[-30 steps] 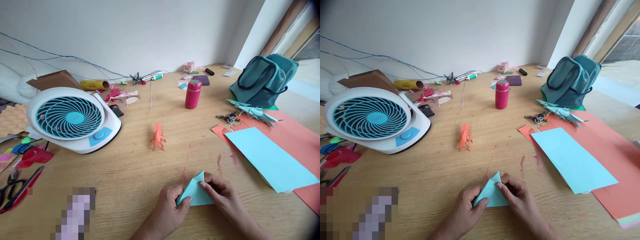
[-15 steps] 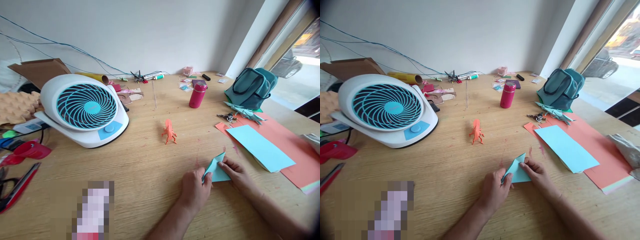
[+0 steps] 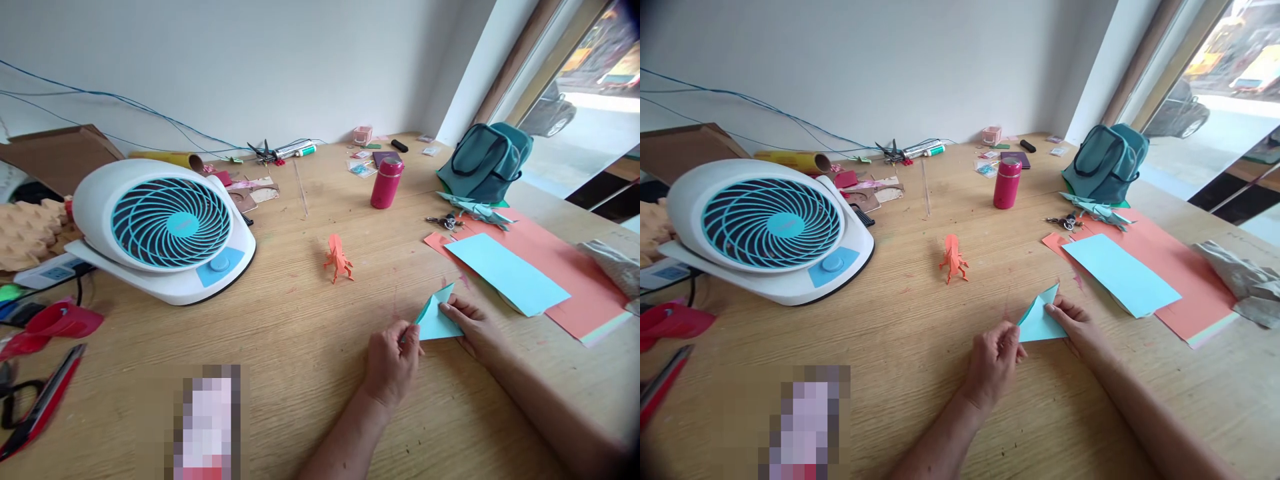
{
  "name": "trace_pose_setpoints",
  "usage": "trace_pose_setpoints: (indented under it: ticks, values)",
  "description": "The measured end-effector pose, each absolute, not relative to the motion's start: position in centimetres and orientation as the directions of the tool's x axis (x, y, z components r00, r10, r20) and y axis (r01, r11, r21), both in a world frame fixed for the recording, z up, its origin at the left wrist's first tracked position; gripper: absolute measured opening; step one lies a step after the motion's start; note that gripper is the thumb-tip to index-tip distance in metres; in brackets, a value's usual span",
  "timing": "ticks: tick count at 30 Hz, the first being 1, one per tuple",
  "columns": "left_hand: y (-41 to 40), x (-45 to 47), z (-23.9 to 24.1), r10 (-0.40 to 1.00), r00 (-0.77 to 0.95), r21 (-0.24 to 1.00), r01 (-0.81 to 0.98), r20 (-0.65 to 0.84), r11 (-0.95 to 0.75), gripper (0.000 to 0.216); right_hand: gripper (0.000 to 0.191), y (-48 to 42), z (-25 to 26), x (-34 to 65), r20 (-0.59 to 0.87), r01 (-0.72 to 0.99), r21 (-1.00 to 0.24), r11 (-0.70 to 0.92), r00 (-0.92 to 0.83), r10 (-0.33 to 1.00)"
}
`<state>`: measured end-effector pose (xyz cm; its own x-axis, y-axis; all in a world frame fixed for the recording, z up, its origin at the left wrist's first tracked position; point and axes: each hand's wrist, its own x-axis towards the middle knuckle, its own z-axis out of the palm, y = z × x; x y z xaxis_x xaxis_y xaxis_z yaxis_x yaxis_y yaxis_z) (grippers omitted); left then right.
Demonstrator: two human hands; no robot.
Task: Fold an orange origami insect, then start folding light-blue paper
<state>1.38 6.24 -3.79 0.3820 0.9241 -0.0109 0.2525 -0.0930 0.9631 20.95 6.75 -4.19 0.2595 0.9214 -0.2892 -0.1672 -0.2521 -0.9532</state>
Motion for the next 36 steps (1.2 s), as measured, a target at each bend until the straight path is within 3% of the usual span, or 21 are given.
trace_pose_setpoints:
  ticks: [3, 5, 7, 10, 18, 27, 36]
  values:
    - [8.5, -1.0, -2.8, 0.982, 0.159, 0.942, 0.301, 0.103, -0.147, 0.030, 0.043, 6.7, -4.6, 21.3, -0.290, -0.200, -0.949, -0.243, 0.254, 0.923]
    - [11.4, -3.0, -2.0, 0.984, -0.029, 0.832, 0.538, 0.174, -0.132, 0.018, 0.044, 6.7, -5.0, 21.5, -0.291, -0.214, -0.946, -0.242, 0.240, 0.926]
    - [14.7, -4.8, -1.2, 0.977, -0.121, 0.689, 0.724, 0.177, -0.035, 0.023, 0.044, 6.8, -5.3, 21.8, -0.292, -0.227, -0.943, -0.242, 0.222, 0.930]
    - [18.4, -6.0, -0.3, 0.976, -0.143, 0.580, 0.814, 0.164, 0.022, 0.039, 0.042, 6.7, -5.6, 22.4, -0.283, -0.227, -0.945, -0.238, 0.192, 0.940]
    - [20.7, -2.7, 1.1, 0.979, -0.197, 0.311, 0.935, 0.045, 0.173, 0.044, 0.051, 6.6, -5.1, 22.6, -0.217, -0.098, -0.973, -0.208, 0.086, 0.972]
    - [22.4, -1.7, 1.3, 0.962, -0.274, 0.274, 0.927, 0.021, 0.258, 0.040, 0.053, 6.6, -4.8, 22.6, -0.189, -0.040, -0.981, -0.189, 0.005, 0.982]
    - [26.0, -4.5, 1.1, 0.922, -0.374, 0.371, 0.874, 0.101, 0.314, 0.044, 0.049, 6.7, -6.0, 23.3, -0.229, -0.050, -0.972, -0.230, -0.022, 0.973]
